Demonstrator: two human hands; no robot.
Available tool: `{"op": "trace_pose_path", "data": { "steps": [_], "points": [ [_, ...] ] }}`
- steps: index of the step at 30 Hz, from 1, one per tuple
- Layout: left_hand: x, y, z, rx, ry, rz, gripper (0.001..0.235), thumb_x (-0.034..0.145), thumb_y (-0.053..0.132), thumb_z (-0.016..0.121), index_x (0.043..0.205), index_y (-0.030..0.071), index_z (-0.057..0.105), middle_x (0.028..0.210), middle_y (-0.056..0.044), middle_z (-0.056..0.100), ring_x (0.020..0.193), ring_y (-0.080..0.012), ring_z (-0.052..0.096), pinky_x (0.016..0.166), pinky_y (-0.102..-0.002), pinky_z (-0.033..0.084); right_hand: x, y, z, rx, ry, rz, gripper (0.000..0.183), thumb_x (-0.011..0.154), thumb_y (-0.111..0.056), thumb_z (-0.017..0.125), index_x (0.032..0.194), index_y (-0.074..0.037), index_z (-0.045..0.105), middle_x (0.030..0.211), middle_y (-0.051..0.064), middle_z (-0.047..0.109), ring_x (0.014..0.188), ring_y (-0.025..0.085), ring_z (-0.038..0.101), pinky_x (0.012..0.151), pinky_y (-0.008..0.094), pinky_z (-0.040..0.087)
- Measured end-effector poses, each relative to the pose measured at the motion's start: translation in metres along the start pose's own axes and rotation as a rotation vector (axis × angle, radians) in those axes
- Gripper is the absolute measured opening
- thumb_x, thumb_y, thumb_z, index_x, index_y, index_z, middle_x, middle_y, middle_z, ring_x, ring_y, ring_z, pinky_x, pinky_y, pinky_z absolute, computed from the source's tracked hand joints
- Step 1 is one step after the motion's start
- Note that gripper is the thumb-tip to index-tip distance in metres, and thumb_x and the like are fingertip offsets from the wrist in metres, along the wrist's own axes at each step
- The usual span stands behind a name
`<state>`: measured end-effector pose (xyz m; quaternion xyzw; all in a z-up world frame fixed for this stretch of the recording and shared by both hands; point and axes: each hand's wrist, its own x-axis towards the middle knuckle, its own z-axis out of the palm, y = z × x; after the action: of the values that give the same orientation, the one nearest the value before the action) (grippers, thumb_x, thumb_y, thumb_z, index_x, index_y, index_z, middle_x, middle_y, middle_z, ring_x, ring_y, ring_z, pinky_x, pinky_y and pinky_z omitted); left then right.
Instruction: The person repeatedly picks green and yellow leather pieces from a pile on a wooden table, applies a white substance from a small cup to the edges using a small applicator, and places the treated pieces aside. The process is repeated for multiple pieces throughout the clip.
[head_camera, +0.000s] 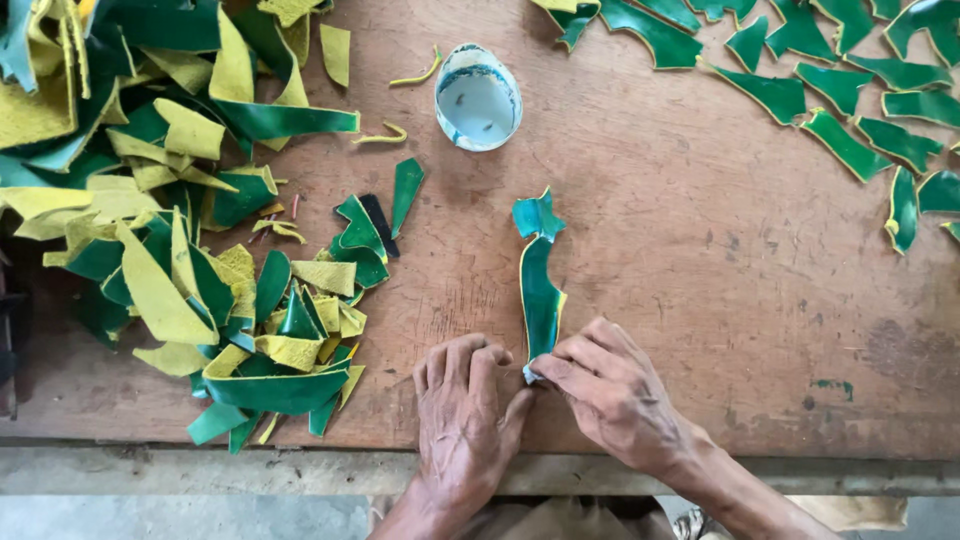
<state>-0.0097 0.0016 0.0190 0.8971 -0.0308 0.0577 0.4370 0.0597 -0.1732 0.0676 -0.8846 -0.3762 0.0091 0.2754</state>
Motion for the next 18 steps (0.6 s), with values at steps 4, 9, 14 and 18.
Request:
{"op": "trace_pose_path", "data": {
  "steps": [4,9,14,18],
  "points": [
    [0.002,-0.005,-0.005,-0.092,-0.059,0.021,0.051,0.069,0.02,0.086,0.111,0.007,0.06,0.116,-0.014,0.059,0.114,-0.0361,0.053,0.097,-0.05,0.038,-0.016,-0.001,0.004,-0.066,0.046,0.093,0.027,0.079,0.006,0.068,0.104,-0.004,0.072,0.085,0.008,0.062,0.082,0.028,0.053,0.076,0.04,0.046],
    [0.008,-0.01,-0.012,-0.166,-0.014,0.014,0.044,0.076,0.009,0.079,0.116,0.007,0.062,0.12,-0.014,0.06,0.116,-0.0342,0.057,0.099,-0.046,0.044,-0.017,0.0,0.011,-0.051,0.058,0.078,0.025,0.078,0.002,0.073,0.103,-0.006,0.074,0.085,0.006,0.062,0.081,0.025,0.055,0.073,0.038,0.047],
    [0.018,-0.004,-0.005,-0.113,0.001,0.013,0.04,0.085,0.016,0.079,0.12,0.007,0.064,0.115,-0.013,0.062,0.108,-0.033,0.057,0.09,-0.046,0.044,-0.012,-0.003,0.024,-0.203,0.226,0.263,0.019,0.082,-0.005,0.081,0.101,-0.004,0.074,0.078,0.008,0.058,0.076,0.028,0.052,0.067,0.041,0.044],
    [0.026,0.002,0.0,-0.04,0.01,0.005,0.047,0.083,0.022,0.079,0.123,0.007,0.061,0.115,-0.014,0.061,0.107,-0.0343,0.056,0.086,-0.048,0.041,0.0,0.002,0.024,-0.26,0.299,0.311,0.018,0.081,-0.004,0.079,0.098,-0.005,0.073,0.082,0.008,0.06,0.081,0.029,0.054,0.071,0.042,0.046]
  ]
}}
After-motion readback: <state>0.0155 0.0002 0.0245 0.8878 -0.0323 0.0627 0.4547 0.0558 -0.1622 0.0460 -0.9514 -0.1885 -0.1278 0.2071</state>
